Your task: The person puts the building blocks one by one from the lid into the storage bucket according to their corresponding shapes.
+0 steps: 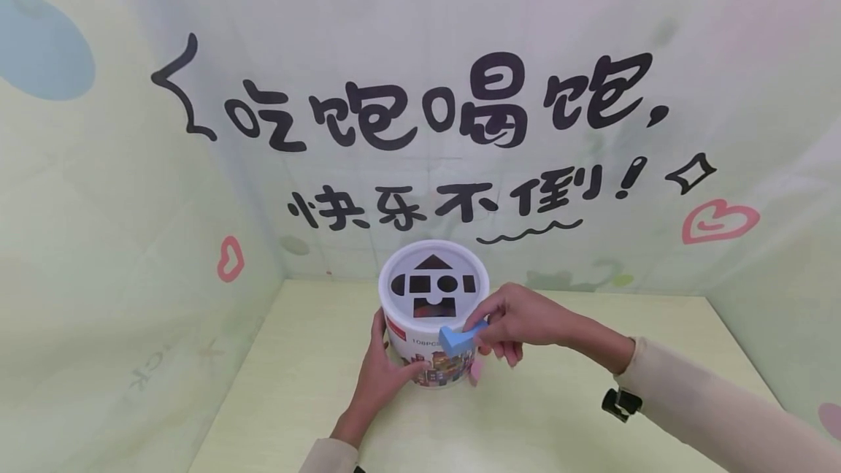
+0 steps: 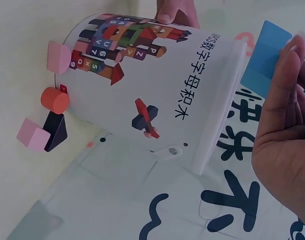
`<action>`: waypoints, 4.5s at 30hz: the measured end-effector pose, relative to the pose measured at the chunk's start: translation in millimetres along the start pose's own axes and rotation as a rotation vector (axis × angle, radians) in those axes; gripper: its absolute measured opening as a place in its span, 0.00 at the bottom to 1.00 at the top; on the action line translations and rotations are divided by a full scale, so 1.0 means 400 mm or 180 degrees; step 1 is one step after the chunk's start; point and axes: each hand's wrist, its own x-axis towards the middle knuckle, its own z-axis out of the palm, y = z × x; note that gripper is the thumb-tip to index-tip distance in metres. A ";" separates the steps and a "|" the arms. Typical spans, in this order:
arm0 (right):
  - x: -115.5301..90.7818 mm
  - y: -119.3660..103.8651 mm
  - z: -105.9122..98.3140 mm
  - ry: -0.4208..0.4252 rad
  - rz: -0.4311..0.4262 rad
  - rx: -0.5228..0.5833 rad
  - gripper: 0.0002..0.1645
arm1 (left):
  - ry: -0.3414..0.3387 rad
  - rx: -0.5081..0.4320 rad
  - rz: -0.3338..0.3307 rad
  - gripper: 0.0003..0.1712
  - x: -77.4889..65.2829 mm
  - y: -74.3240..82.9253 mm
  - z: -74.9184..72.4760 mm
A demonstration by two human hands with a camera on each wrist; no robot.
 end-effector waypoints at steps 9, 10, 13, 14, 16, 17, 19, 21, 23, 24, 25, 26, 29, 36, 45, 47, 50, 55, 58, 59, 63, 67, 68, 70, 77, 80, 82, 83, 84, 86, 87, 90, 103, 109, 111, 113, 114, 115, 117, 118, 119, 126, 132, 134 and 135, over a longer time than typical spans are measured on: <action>0.037 -0.012 0.013 0.0255 0.0180 0.0023 0.09 | -0.0009 -0.0052 0.0010 0.70 0.002 -0.006 0.000; 0.041 -0.013 0.015 0.0289 0.0184 0.0019 0.10 | -0.0014 -0.0055 0.0013 0.71 0.003 -0.006 0.000; 0.052 -0.016 0.022 0.0354 0.0173 -0.0014 0.09 | -0.0025 -0.0065 0.0014 0.70 0.003 -0.006 -0.002; 0.055 -0.017 0.024 0.0366 0.0161 -0.0025 0.09 | -0.0029 -0.0069 0.0013 0.70 0.003 -0.005 -0.002; 0.060 -0.019 0.025 0.0379 0.0142 -0.0023 0.10 | -0.0041 -0.0069 -0.0001 0.70 0.002 -0.005 -0.003; 0.062 -0.020 0.026 0.0386 0.0146 -0.0021 0.09 | -0.0045 -0.0070 -0.0007 0.70 0.002 -0.005 -0.003; 0.068 -0.020 0.027 0.0409 0.0148 -0.0007 0.10 | -0.0053 -0.0076 -0.0015 0.70 0.001 -0.005 -0.002; 0.072 -0.018 0.027 0.0424 0.0162 0.0043 0.10 | -0.0055 -0.0072 -0.0030 0.70 0.001 -0.005 -0.002; 0.077 -0.015 0.028 0.0442 0.0178 0.0073 0.11 | -0.0057 -0.0079 -0.0026 0.70 0.001 -0.006 -0.002; 0.079 -0.014 0.028 0.0451 0.0180 0.0085 0.11 | -0.0056 -0.0083 -0.0024 0.70 0.000 -0.006 -0.002; 0.081 -0.013 0.028 0.0460 0.0183 0.0096 0.11 | -0.0051 -0.0086 -0.0018 0.70 0.000 -0.005 -0.001; 0.083 -0.013 0.028 0.0479 0.0183 0.0093 0.11 | -0.0050 -0.0085 -0.0018 0.70 0.000 -0.005 -0.001; 0.090 -0.011 0.030 0.0554 0.0172 0.0048 0.11 | -0.0043 -0.0077 -0.0011 0.70 0.000 -0.003 0.000; 0.103 -0.013 0.038 0.0702 0.0181 -0.0107 0.11 | -0.0032 -0.0058 0.0028 0.70 -0.003 0.000 0.000; 0.121 -0.013 0.049 0.0807 0.0168 -0.0099 0.11 | -0.0007 -0.0111 0.0176 0.74 0.003 0.003 -0.001; 0.125 -0.013 0.052 0.0820 0.0177 -0.0089 0.11 | 0.0005 -0.0113 0.0202 0.75 0.006 0.003 0.001; 0.130 -0.014 0.058 0.0838 0.0211 -0.0078 0.12 | 0.0010 -0.0121 0.0274 0.76 0.009 0.004 0.003; 0.138 -0.013 0.067 0.0906 0.0284 -0.0044 0.12 | -0.0031 -0.0275 0.0459 0.78 0.016 0.004 0.009; 0.142 -0.013 0.073 0.0954 0.0302 -0.0030 0.12 | -0.0022 -0.0309 0.0486 0.78 0.017 0.002 0.010; 0.142 -0.013 0.074 0.0968 0.0304 -0.0032 0.11 | -0.0016 -0.0291 0.0473 0.78 0.016 0.003 0.010; 0.144 -0.011 0.078 0.0995 0.0293 -0.0035 0.10 | 0.0045 -0.0204 0.0401 0.78 0.014 0.004 0.011; 0.145 -0.007 0.076 0.1031 0.0296 -0.0018 0.08 | 0.0096 -0.0147 0.0394 0.78 0.012 0.003 0.011; 0.145 -0.005 0.075 0.1045 0.0310 -0.0021 0.08 | 0.0107 -0.0130 0.0391 0.78 0.011 0.002 0.011; 0.144 -0.002 0.070 0.1088 0.0329 -0.0006 0.08 | 0.0120 -0.0120 0.0371 0.78 0.010 0.003 0.011; 0.136 0.020 0.048 0.1263 0.0454 0.0056 0.08 | 0.0098 -0.0128 0.0276 0.77 0.007 0.008 0.007; 0.131 0.032 0.040 0.1319 0.0533 0.0125 0.09 | 0.0106 -0.0123 0.0251 0.77 0.005 0.010 0.005; 0.128 0.039 0.036 0.1356 0.0556 0.0182 0.10 | 0.0102 -0.0114 0.0229 0.77 0.003 0.012 0.004; 0.126 0.043 0.034 0.1376 0.0550 0.0213 0.11 | 0.0104 -0.0113 0.0207 0.77 0.002 0.013 0.004; 0.125 0.047 0.032 0.1405 0.0564 0.0258 0.11 | 0.0102 -0.0113 0.0195 0.77 0.001 0.014 0.004; 0.122 0.055 0.028 0.1481 0.0564 0.0303 0.11 | 0.0097 -0.0118 0.0176 0.77 0.001 0.016 0.004; 0.121 0.059 0.026 0.1528 0.0570 0.0327 0.11 | 0.0096 -0.0112 0.0165 0.77 0.001 0.016 0.004; 0.117 0.069 0.020 0.1664 0.0567 0.0380 0.12 | 0.0094 -0.0097 0.0144 0.76 -0.001 0.016 0.006; 0.097 0.105 -0.005 0.1868 0.0633 0.0711 0.18 | 0.0113 -0.0067 0.0172 0.77 0.001 0.014 0.009; 0.088 0.110 -0.010 0.1985 0.0651 0.0790 0.18 | 0.0116 -0.0029 0.0161 0.77 0.005 0.011 0.010; 0.084 0.113 -0.010 0.2009 0.0657 0.0821 0.19 | 0.0115 -0.0029 0.0183 0.77 0.005 0.010 0.009; 0.081 0.118 -0.010 0.2011 0.0667 0.0838 0.19 | 0.0110 -0.0032 0.0199 0.77 0.005 0.009 0.009; 0.080 0.122 -0.009 0.2022 0.0681 0.0851 0.19 | 0.0108 -0.0031 0.0199 0.77 0.005 0.010 0.009; 0.079 0.127 -0.008 0.2040 0.0711 0.0872 0.19 | 0.0105 -0.0026 0.0194 0.77 0.004 0.010 0.009; 0.077 0.138 -0.006 0.2060 0.0711 0.0868 0.19 | 0.0097 -0.0019 0.0183 0.76 0.004 0.011 0.008; 0.076 0.145 -0.004 0.2064 0.0704 0.0875 0.19 | 0.0095 -0.0016 0.0162 0.76 0.003 0.011 0.008; 0.075 0.151 -0.001 0.2061 0.0698 0.0885 0.19 | 0.0092 -0.0012 0.0154 0.76 0.002 0.011 0.008; 0.077 0.188 0.033 0.1988 0.0774 0.0934 0.17 | 0.0079 -0.0019 0.0071 0.77 0.002 0.009 0.010; 0.087 0.221 0.066 0.1996 0.0842 0.0917 0.16 | 0.0082 -0.0009 0.0086 0.77 0.003 0.006 0.012; 0.089 0.233 0.076 0.1984 0.0852 0.0914 0.16 | 0.0085 -0.0004 0.0086 0.76 0.004 0.006 0.012; 0.089 0.238 0.081 0.1977 0.0857 0.0908 0.15 | 0.0087 -0.0002 0.0085 0.77 0.004 0.006 0.011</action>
